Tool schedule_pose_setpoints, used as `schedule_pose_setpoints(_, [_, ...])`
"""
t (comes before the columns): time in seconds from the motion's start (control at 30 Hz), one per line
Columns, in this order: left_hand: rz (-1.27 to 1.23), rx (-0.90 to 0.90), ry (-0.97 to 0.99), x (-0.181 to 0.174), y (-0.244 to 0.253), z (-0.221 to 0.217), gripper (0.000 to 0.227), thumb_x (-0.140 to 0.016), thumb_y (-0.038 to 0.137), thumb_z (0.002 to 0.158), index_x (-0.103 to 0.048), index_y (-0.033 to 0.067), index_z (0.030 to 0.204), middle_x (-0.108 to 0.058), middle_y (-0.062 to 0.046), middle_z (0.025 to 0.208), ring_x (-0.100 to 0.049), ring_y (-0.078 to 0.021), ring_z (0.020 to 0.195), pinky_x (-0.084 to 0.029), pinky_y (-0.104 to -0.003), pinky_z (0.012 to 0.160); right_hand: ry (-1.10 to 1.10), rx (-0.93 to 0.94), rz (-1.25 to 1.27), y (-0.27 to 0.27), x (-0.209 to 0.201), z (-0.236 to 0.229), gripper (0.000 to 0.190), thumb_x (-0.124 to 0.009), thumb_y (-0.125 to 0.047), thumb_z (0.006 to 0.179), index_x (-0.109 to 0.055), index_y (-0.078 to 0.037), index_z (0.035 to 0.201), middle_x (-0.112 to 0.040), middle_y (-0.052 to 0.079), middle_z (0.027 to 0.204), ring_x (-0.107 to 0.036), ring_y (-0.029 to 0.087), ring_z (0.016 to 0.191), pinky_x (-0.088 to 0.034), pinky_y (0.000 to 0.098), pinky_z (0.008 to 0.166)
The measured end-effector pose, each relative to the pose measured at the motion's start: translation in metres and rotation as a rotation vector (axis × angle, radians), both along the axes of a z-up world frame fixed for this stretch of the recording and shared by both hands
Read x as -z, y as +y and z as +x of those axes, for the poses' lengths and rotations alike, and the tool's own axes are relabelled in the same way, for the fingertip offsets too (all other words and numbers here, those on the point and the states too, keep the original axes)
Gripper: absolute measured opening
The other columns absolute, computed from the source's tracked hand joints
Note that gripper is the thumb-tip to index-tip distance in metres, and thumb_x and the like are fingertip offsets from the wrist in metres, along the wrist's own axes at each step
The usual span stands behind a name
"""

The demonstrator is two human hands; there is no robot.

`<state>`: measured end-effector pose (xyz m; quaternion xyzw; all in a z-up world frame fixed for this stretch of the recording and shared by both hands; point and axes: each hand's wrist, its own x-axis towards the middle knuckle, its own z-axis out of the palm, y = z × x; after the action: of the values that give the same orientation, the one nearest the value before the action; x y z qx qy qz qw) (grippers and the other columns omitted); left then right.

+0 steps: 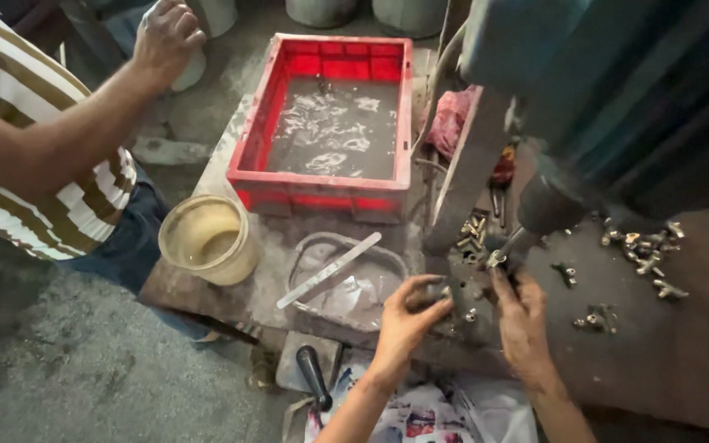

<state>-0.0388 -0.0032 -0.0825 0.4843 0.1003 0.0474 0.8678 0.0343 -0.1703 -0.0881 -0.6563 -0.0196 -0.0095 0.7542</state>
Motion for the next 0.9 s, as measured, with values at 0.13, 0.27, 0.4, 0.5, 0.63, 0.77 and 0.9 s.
schedule_pose_setpoints(0.13, [-0.120, 0.021, 0.254, -0.011, 0.004, -0.024, 0.040, -0.075, 0.009, 0.087, -0.071, 0.0073, 0.127, -0.078, -0.004, 0.106, -0.072, -0.0109, 0.090, -0.056, -0.027, 0.068, -0.025, -0.040, 0.058, 0.002, 0.001, 0.012, 0.019, -0.062, -0.014, 0.105, -0.068, 0.000, 0.115, -0.072, 0.006, 0.105, -0.066, 0.013, 0.087, -0.056, 0.0304, 0.076])
schedule_pose_setpoints(0.27, [-0.158, -0.025, 0.230, 0.004, -0.004, -0.034, 0.040, -0.077, 0.009, 0.087, -0.071, 0.0029, 0.126, -0.079, -0.006, 0.106, -0.073, -0.0111, 0.092, -0.060, -0.024, 0.078, 0.025, -0.074, 0.105, 0.000, -0.011, 0.000, 0.022, -0.058, -0.016, 0.104, -0.067, -0.002, 0.119, -0.073, 0.005, 0.105, -0.069, 0.013, 0.088, -0.057, 0.0309, 0.077])
schedule_pose_setpoints(0.4, [-0.180, 0.017, 0.240, 0.017, -0.003, -0.034, 0.040, -0.078, 0.009, 0.087, -0.071, 0.0037, 0.127, -0.078, -0.005, 0.106, -0.070, -0.0101, 0.091, -0.056, -0.024, 0.075, 0.008, -0.067, 0.075, 0.008, -0.023, -0.002, 0.022, -0.059, -0.015, 0.104, -0.065, -0.001, 0.121, -0.071, 0.004, 0.107, -0.066, 0.012, 0.091, -0.055, 0.0305, 0.078])
schedule_pose_setpoints(0.5, [-0.127, 0.001, 0.299, 0.020, -0.002, -0.036, 0.041, -0.078, 0.009, 0.086, -0.071, 0.0032, 0.126, -0.078, -0.005, 0.107, -0.070, -0.0109, 0.089, -0.052, -0.024, 0.071, 0.004, -0.049, 0.036, 0.006, -0.026, -0.005, 0.020, -0.060, -0.015, 0.105, -0.066, -0.001, 0.118, -0.071, 0.004, 0.105, -0.066, 0.012, 0.089, -0.056, 0.0300, 0.078])
schedule_pose_setpoints(0.63, [-0.106, -0.062, 0.267, 0.007, 0.003, -0.036, 0.043, -0.078, 0.005, 0.082, -0.070, 0.0038, 0.124, -0.078, -0.007, 0.107, -0.073, -0.0135, 0.092, -0.059, -0.027, 0.077, 0.026, -0.062, 0.095, 0.004, -0.017, -0.009, 0.019, -0.061, -0.015, 0.105, -0.066, -0.001, 0.117, -0.071, 0.004, 0.103, -0.066, 0.013, 0.087, -0.056, 0.0292, 0.078])
schedule_pose_setpoints(0.77, [-0.016, -0.133, 0.053, -0.063, 0.007, -0.016, 0.040, -0.077, 0.001, 0.086, -0.070, 0.0005, 0.126, -0.077, -0.011, 0.110, -0.072, -0.0152, 0.097, -0.060, -0.029, 0.086, 0.057, -0.108, 0.154, -0.007, -0.009, -0.004, 0.020, -0.061, -0.014, 0.105, -0.066, -0.001, 0.119, -0.068, 0.002, 0.103, -0.064, 0.010, 0.089, -0.056, 0.0282, 0.076])
schedule_pose_setpoints(0.9, [0.503, -0.334, -0.542, -0.135, 0.006, -0.007, 0.039, -0.077, -0.001, 0.097, -0.066, 0.0084, 0.133, -0.077, -0.008, 0.119, -0.078, -0.0146, 0.107, -0.067, -0.028, 0.093, 0.129, -0.151, 0.092, -0.025, 0.022, 0.007, 0.029, -0.065, -0.011, 0.104, -0.065, -0.002, 0.131, -0.066, 0.003, 0.109, -0.058, 0.011, 0.092, -0.047, 0.0253, 0.076])
